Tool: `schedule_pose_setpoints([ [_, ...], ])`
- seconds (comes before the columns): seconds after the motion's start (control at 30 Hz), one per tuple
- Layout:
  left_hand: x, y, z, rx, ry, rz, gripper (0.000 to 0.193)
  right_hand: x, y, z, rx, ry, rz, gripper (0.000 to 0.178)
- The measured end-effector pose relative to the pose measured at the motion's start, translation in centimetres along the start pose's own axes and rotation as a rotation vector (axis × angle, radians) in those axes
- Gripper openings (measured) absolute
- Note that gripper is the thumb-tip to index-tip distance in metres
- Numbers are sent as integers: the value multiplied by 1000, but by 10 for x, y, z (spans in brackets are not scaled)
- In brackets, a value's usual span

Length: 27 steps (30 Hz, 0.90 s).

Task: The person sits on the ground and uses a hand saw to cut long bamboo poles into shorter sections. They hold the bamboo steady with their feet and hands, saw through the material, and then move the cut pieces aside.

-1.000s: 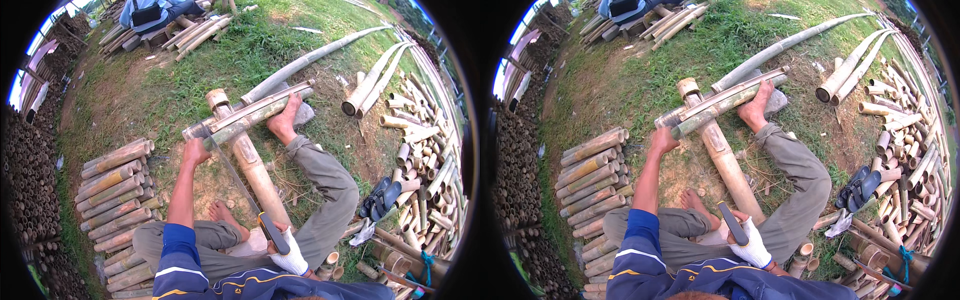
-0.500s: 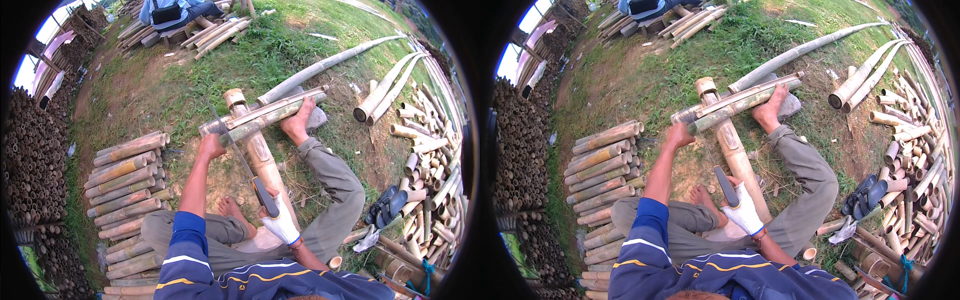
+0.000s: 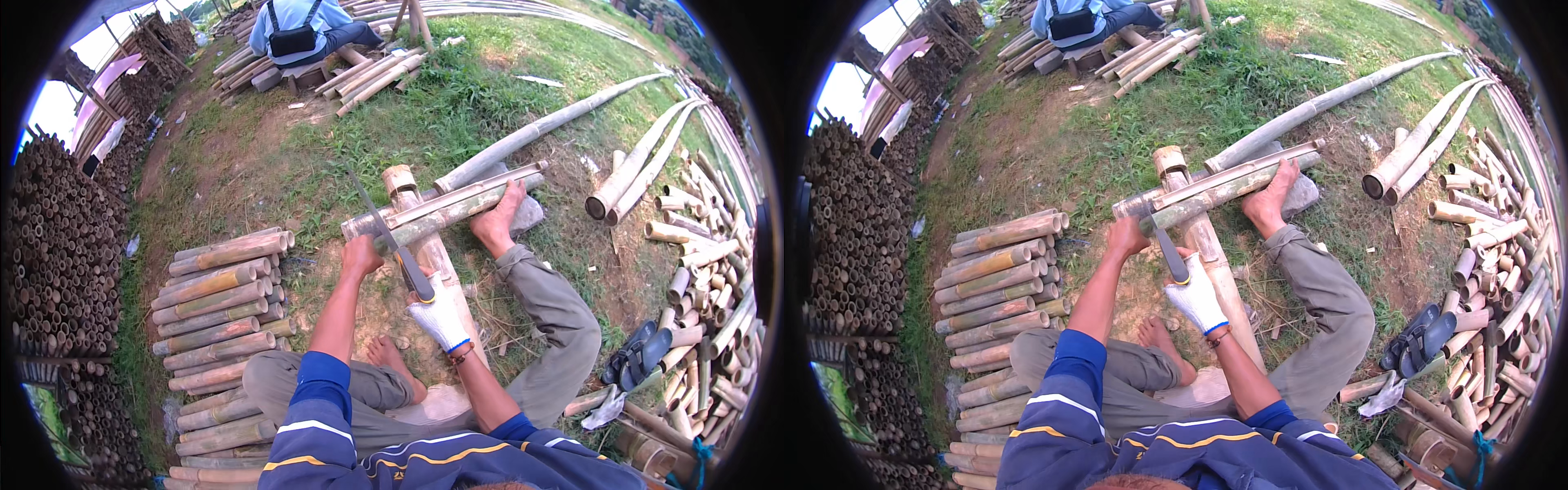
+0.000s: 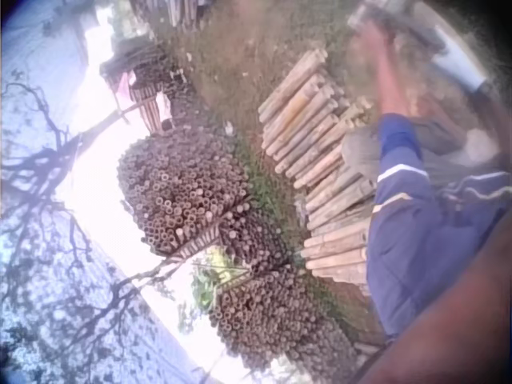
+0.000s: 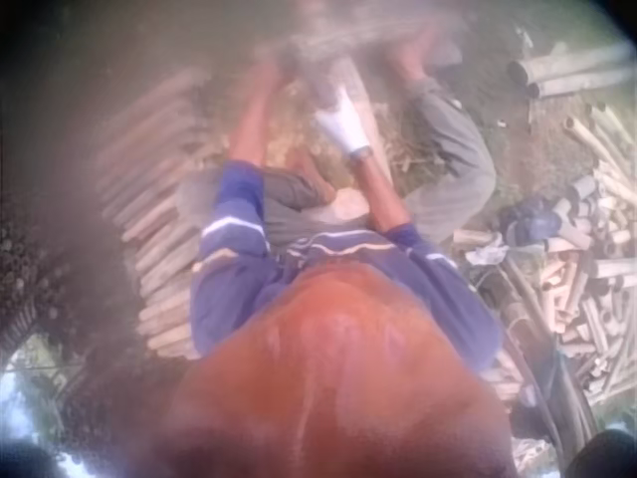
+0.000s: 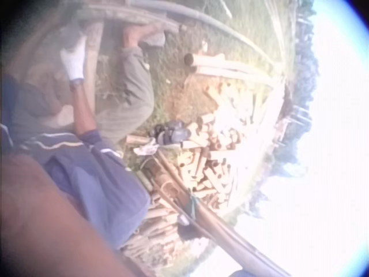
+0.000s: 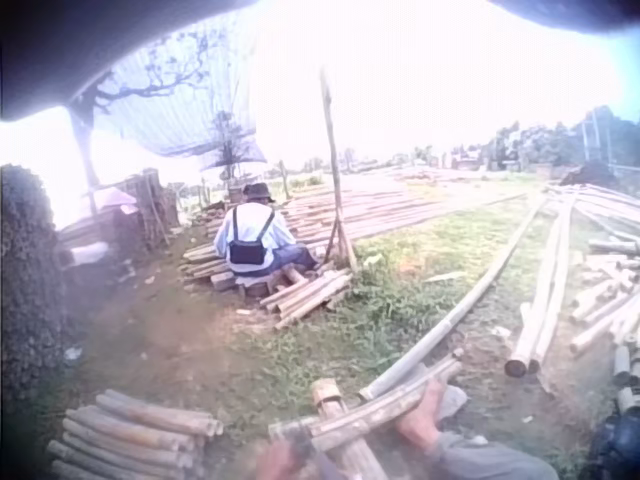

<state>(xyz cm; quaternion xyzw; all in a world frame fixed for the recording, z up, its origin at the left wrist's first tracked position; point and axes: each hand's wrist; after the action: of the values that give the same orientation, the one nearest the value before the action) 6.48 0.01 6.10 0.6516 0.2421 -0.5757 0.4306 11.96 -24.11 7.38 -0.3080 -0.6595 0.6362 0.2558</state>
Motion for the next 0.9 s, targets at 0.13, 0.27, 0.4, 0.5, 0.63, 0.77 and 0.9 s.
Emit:
schedule_pose_setpoints([
  [0.13,-17,-15,2,5,-102,-39,44,-58,-22,106,51,-63,111,62],
  [0.27,-2,-16,3,19,-81,-9,46,-114,-51,185,57,-76,286,64],
  [0.4,12,-18,8,-52,63,3,46,-66,-48,105,34,-79,195,63],
  [0.5,27,-8,-2,-65,118,26,46,4,-8,-12,83,-81,27,57],
  [0.63,9,-6,-11,34,-60,9,48,17,6,-40,-14,-33,-39,57],
  [0.77,11,-29,-15,4,-102,-6,57,-43,-28,81,58,-87,93,60],
  [0.9,14,-17,-12,41,-92,53,54,-109,-54,179,-65,-29,352,68],
])
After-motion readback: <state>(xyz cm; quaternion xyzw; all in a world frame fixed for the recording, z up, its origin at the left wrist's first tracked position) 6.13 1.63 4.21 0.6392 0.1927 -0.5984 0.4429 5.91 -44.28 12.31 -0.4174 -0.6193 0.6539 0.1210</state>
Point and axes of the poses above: each hand's wrist, its own z-axis away from the middle knuckle, its own x-axis out of the palm, y = z × x, and after that the axes turned 9 degrees about y, right-handed
